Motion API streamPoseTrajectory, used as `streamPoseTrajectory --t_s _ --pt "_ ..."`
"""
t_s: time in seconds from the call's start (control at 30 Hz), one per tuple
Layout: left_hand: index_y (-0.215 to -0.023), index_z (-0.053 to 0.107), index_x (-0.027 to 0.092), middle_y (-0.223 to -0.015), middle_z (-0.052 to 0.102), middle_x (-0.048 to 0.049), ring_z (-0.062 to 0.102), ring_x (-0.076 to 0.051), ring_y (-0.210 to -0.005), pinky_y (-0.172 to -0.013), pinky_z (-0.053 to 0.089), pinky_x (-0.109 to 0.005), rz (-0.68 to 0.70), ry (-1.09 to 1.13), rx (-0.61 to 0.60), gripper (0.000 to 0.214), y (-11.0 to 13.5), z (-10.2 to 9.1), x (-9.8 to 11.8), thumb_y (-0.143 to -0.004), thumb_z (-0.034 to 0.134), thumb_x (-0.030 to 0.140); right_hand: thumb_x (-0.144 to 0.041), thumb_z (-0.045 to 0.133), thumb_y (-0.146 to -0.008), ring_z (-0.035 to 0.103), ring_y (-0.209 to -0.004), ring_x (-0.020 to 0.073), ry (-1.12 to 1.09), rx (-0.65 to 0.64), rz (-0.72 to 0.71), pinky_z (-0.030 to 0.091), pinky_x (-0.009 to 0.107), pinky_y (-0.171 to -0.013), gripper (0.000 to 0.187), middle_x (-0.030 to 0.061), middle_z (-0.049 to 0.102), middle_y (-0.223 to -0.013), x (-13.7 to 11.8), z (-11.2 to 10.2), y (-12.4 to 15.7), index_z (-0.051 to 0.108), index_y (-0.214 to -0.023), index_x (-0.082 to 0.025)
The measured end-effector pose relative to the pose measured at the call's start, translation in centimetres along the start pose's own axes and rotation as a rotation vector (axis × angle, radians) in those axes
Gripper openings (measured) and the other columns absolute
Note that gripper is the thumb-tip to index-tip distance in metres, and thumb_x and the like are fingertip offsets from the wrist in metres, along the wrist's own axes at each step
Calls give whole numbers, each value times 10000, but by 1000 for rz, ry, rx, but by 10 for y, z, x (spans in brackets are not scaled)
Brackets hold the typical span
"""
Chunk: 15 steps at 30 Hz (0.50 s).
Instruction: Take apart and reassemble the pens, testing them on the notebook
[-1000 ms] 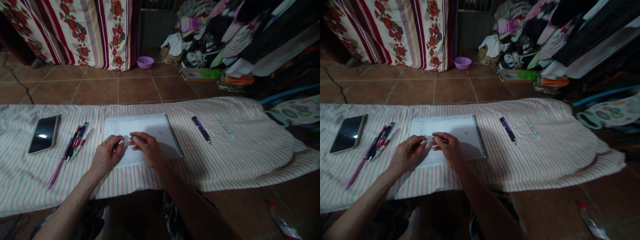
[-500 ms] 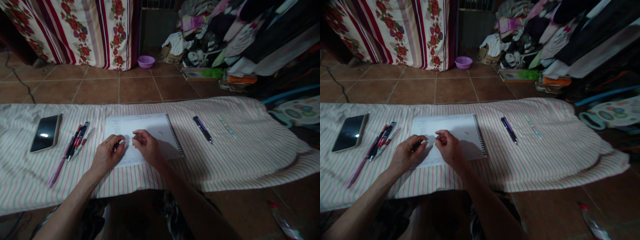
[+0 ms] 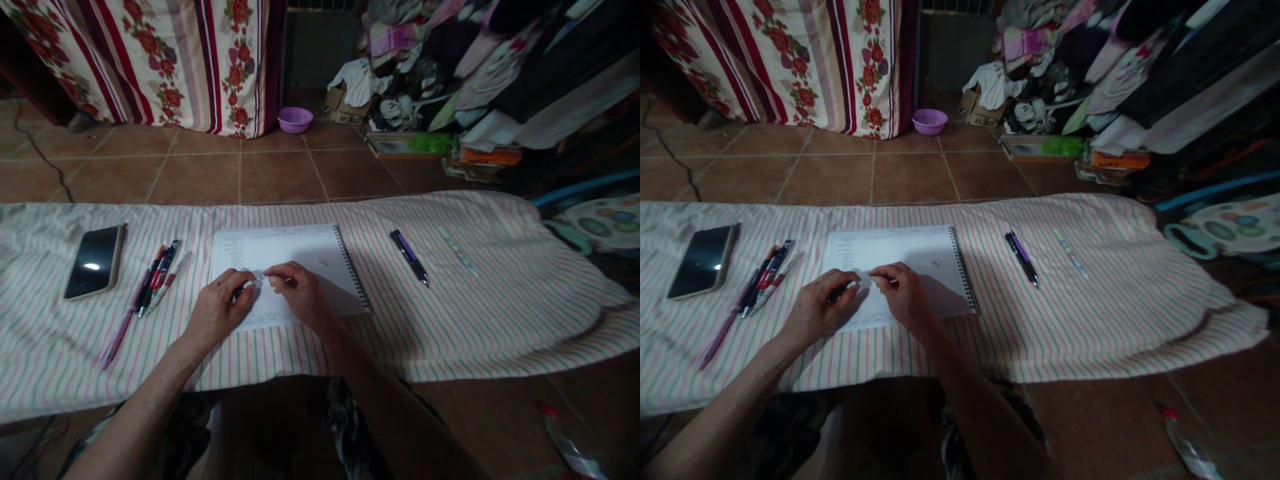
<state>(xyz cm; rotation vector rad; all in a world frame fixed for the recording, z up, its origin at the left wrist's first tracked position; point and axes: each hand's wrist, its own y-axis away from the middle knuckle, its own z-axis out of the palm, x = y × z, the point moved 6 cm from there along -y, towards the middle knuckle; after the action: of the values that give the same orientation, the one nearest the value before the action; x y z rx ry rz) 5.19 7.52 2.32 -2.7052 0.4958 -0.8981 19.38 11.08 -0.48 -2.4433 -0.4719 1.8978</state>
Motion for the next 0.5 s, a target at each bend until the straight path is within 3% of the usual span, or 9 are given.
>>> streamPoseTrajectory --t_s 0.5 --pt "-941 558 187 -791 591 -20 573 -128 -661 -600 456 -243 25 -45 -32 145 1 5 1 -847 467 249 -81 549 -761 602 -762 122 74 -4 -87 479 252 -713 172 26 642 -795 -6 2 1 675 -806 -189"
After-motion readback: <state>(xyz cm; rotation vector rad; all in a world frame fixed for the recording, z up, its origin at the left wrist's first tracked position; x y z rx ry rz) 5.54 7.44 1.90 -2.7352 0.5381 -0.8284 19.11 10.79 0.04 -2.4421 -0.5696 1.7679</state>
